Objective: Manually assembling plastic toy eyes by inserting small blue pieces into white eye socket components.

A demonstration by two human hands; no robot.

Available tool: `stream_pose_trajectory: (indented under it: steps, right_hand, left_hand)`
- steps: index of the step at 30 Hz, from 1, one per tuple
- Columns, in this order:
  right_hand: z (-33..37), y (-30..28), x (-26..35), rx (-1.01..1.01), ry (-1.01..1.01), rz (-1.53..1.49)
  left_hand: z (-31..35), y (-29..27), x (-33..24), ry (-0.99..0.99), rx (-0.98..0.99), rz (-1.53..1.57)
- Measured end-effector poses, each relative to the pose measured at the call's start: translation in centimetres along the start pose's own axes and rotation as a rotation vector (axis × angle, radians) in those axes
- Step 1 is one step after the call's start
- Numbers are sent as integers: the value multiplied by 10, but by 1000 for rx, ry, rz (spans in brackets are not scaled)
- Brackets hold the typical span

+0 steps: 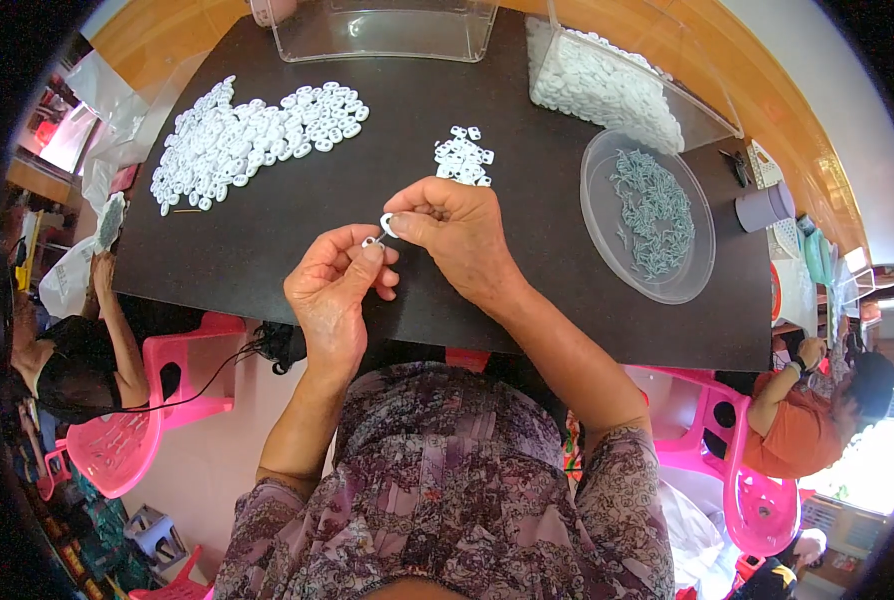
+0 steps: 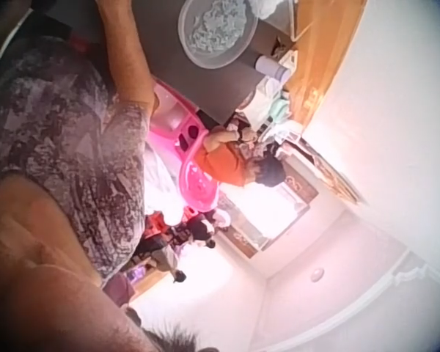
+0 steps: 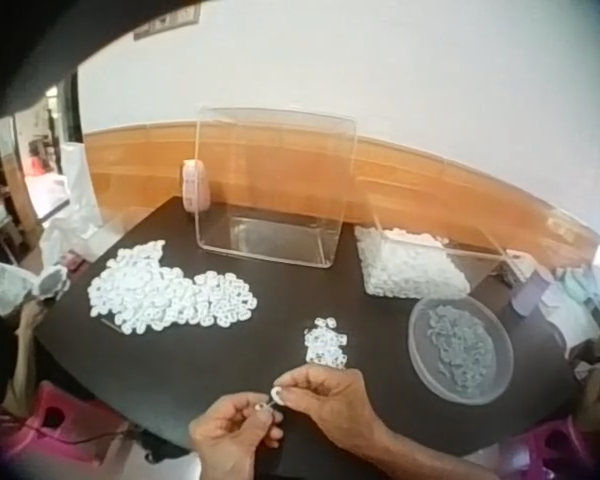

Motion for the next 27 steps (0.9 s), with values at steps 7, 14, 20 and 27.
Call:
stream_pose_trajectory:
  steps: [7,14,20,27]
  right_hand:
    - [-1,2,-2,-3,-26,51]
    - [1,3,2,-29,-31,108]
    - [4,6,-4,-41,-23,85]
    - [8,7,-1,-38,-85,169]
  left_hand:
    - [0,-2,1,0,0,-14]
    - [-1,-3,2,5,-9,-7]
    - [-1,-2,2,3,-7,-17]
    - [-2,1,4,24,8,23]
Point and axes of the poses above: each hand's wrist, its own z-axis away from the middle knuckle, its own y-axis out of the palm, x = y × z, the point moved 6 cm from there along -z, towards the middle knuckle, and after that the axes turned 1 degree about -y, right-handed, at the moved point
